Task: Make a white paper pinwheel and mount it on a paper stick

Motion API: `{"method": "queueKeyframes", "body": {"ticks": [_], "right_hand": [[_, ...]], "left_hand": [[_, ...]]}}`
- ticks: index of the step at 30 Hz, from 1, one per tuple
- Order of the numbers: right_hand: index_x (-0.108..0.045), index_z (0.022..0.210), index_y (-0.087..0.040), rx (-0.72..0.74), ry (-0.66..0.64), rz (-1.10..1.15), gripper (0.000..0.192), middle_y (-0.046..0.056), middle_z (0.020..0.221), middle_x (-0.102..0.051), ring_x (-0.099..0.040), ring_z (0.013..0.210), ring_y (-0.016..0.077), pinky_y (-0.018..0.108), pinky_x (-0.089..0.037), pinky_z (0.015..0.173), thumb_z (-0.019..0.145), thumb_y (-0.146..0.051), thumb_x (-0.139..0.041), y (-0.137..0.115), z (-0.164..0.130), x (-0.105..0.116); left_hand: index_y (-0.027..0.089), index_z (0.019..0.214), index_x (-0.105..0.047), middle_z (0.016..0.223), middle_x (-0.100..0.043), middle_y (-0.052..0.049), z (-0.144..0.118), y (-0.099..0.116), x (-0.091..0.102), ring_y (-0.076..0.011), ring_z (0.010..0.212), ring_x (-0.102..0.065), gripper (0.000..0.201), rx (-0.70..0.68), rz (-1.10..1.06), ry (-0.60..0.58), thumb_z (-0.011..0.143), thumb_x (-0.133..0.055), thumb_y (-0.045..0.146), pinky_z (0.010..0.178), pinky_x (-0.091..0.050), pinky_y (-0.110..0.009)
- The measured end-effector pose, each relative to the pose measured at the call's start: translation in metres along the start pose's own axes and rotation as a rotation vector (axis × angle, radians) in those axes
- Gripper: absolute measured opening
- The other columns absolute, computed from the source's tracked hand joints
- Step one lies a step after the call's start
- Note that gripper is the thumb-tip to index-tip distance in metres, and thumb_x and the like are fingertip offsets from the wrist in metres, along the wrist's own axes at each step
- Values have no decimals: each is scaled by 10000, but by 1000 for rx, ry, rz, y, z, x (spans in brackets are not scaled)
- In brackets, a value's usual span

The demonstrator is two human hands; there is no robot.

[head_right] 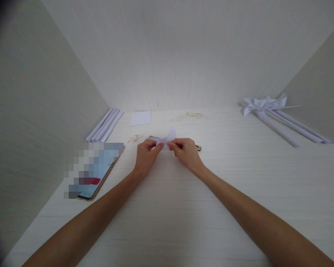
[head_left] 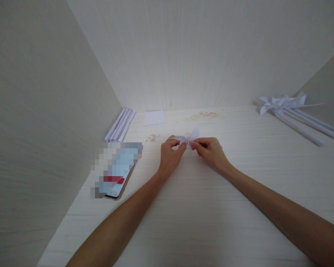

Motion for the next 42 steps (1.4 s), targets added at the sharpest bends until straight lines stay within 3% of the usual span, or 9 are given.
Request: {"method": "queueKeyframes", "body": {"ticks": [6,12,31,42], "right_hand": [[-538,519,-145,-104,24,201,288,-60,383,-367,-280,362,55,211,-207,376,707,-362,-507,20,-2,-10],[-533,516,-143,-170,25,328,297,-61,370,-371,-269,348,49,212,-189,362,693,-381,-533,23,-4,-14],[-505,460,-150,-262,-28,489,306,-71,317,-355,-238,297,30,210,-148,329,626,-396,-575,25,-3,-13],[-514,482,-151,-250,-49,446,323,-71,323,-353,-239,298,34,216,-159,335,643,-427,-563,25,-3,-15]], "left_hand": [[163,541,-605,606,-575,12,0,-2,1,-113,643,-519,145,15,11,11,670,-541,174,668,-416,-266],[165,552,-613,622,-558,17,0,2,-1,-107,653,-508,153,-22,-11,-3,683,-533,159,661,-416,-258],[159,539,-608,622,-515,16,-1,6,-4,-107,656,-495,169,-56,-12,-63,685,-524,166,655,-403,-250],[156,553,-619,635,-537,14,-1,7,-2,-106,645,-511,144,-59,20,-32,677,-550,179,639,-415,-255]]}}
Point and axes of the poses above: each hand's wrist, its own z-axis towards the middle knuckle, its own x-axis out of the back of the hand, y = z × x, the point moved 8 cm from there along z, towards the middle knuckle
